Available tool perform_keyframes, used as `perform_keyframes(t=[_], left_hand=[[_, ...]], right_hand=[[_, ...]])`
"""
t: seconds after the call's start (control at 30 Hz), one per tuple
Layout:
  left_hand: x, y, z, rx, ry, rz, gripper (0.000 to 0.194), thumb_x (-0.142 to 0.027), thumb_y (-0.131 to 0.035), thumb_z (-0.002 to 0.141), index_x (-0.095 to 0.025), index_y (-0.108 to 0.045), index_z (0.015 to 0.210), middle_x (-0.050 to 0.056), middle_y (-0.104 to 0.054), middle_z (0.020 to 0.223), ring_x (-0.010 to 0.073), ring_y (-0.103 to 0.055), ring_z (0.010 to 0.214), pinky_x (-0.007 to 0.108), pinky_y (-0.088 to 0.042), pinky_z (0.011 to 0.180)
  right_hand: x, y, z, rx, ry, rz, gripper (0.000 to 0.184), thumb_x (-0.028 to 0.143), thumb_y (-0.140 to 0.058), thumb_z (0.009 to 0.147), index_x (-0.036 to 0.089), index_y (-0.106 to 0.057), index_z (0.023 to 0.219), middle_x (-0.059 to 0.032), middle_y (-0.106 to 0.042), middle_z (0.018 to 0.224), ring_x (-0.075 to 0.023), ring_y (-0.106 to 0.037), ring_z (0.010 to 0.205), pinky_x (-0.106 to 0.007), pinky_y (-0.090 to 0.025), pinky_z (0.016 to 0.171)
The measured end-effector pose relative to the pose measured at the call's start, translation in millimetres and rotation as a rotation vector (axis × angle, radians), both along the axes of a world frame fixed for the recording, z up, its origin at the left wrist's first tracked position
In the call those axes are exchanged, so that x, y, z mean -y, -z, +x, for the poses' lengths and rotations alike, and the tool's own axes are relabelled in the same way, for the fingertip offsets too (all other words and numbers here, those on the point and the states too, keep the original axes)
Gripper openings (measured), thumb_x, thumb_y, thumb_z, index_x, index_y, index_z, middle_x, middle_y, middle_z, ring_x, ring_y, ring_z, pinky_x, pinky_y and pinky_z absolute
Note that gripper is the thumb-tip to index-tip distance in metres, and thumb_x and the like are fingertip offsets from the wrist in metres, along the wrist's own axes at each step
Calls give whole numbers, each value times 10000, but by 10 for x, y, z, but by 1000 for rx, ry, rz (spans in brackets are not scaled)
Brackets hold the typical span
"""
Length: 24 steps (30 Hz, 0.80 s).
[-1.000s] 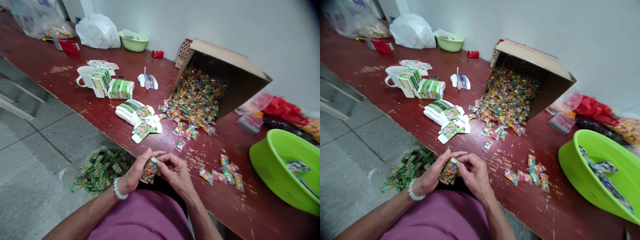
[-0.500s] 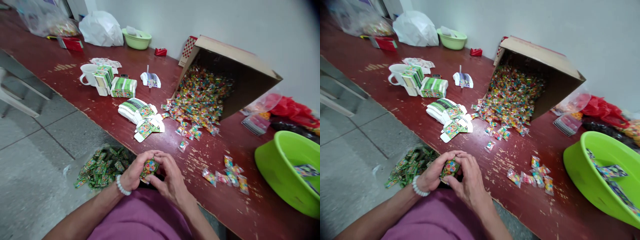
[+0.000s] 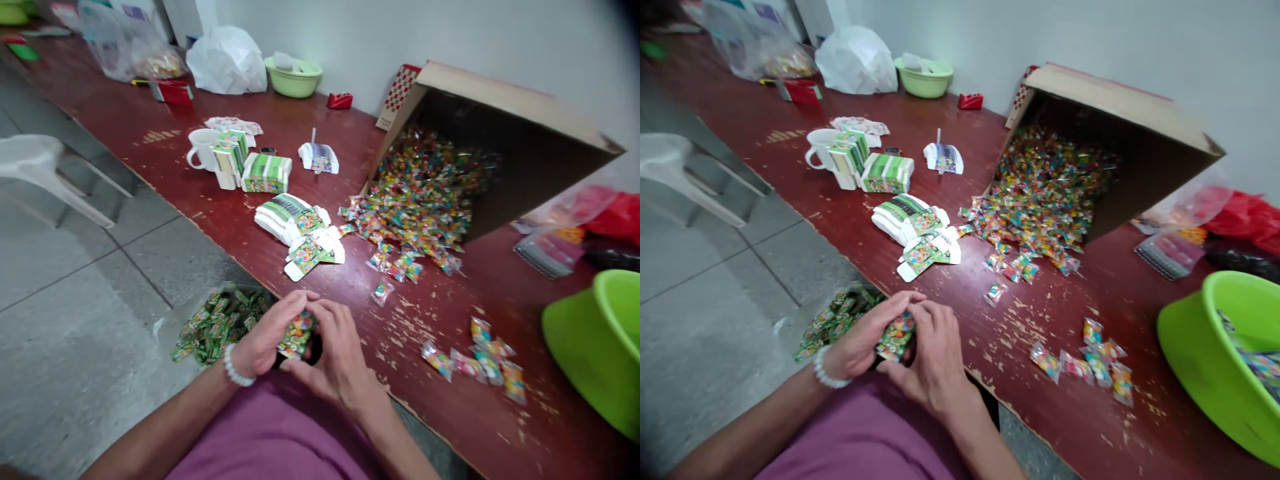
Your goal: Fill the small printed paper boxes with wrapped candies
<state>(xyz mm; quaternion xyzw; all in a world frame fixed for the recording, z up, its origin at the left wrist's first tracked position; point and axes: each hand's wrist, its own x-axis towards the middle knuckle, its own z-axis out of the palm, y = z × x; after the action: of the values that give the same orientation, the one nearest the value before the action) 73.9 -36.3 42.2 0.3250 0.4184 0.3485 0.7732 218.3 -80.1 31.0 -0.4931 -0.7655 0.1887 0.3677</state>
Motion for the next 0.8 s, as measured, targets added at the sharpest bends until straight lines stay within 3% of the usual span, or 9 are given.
perform_keyframes(t=[0.1, 0.2, 0.27, 0.33, 0.43, 0.6, 0.67, 0.8], left_hand=[[-16, 13, -344, -295, 41, 103, 431, -531, -520, 919, -250, -556, 1244, 33, -659, 896, 176, -604, 674, 272, -488, 575], [-46, 100, -741, -800, 42, 426, 402, -521, -548, 904, -266, -611, 1208, 68, -658, 1146, 265, -608, 1031, 362, -479, 870], [-86, 153, -893, -1058, 10, 669, 409, -513, -578, 879, -241, -628, 1181, 92, -645, 1202, 306, -572, 1123, 420, -408, 989], [-161, 177, -873, -1203, -15, 830, 407, -491, -534, 908, -230, -603, 1214, 102, -647, 1213, 305, -577, 1115, 423, -397, 996], [-350, 187, -579, -1343, -35, 979, 436, -448, -504, 942, -205, -544, 1301, 114, -653, 1233, 292, -581, 1089, 397, -401, 972], [-683, 275, -136, -1540, -73, 922, 546, -425, -601, 889, -185, -499, 1369, 132, -695, 1126, 318, -590, 981, 389, -407, 813], [-768, 316, -120, -1466, -91, 861, 503, -385, -648, 852, -221, -545, 1316, 87, -723, 1022, 305, -593, 948, 369, -396, 788], [-866, 333, -223, -1095, -169, 642, 411, -313, -726, 742, -272, -651, 1145, -3, -694, 769, 246, -602, 826, 319, -391, 745]], right_hand=[[-52, 40, 107, -78, 9, -50, 714, 437, -739, 796, 231, -407, 1394, -145, -527, 1322, -300, -512, 1204, -455, -472, 991], [-201, 127, 353, -114, 230, -52, 457, 310, -641, 881, 230, -493, 1306, -123, -592, 1209, -267, -566, 1110, -458, -479, 963], [-355, 179, 510, -125, 344, -79, 346, 284, -602, 892, 221, -551, 1229, -102, -634, 1091, -244, -607, 964, -441, -511, 871], [-519, 202, 590, -130, 384, -105, 303, 288, -587, 885, 208, -581, 1177, -98, -651, 1062, -234, -618, 892, -417, -522, 796], [-708, 194, 542, -144, 363, -122, 289, 295, -585, 872, 185, -604, 1139, -99, -662, 1044, -227, -623, 862, -374, -519, 722], [-783, 269, 345, -211, 315, -177, 294, 303, -594, 862, 182, -619, 1129, -82, -667, 988, -203, -631, 820, -348, -524, 719], [-773, 342, 313, -234, 312, -213, 293, 286, -598, 855, 185, -621, 1130, -69, -671, 963, -192, -634, 800, -354, -528, 748], [-776, 458, 292, -294, 364, -274, 366, 279, -613, 842, 166, -586, 1190, -79, -688, 1006, -187, -639, 791, -373, -531, 771]])
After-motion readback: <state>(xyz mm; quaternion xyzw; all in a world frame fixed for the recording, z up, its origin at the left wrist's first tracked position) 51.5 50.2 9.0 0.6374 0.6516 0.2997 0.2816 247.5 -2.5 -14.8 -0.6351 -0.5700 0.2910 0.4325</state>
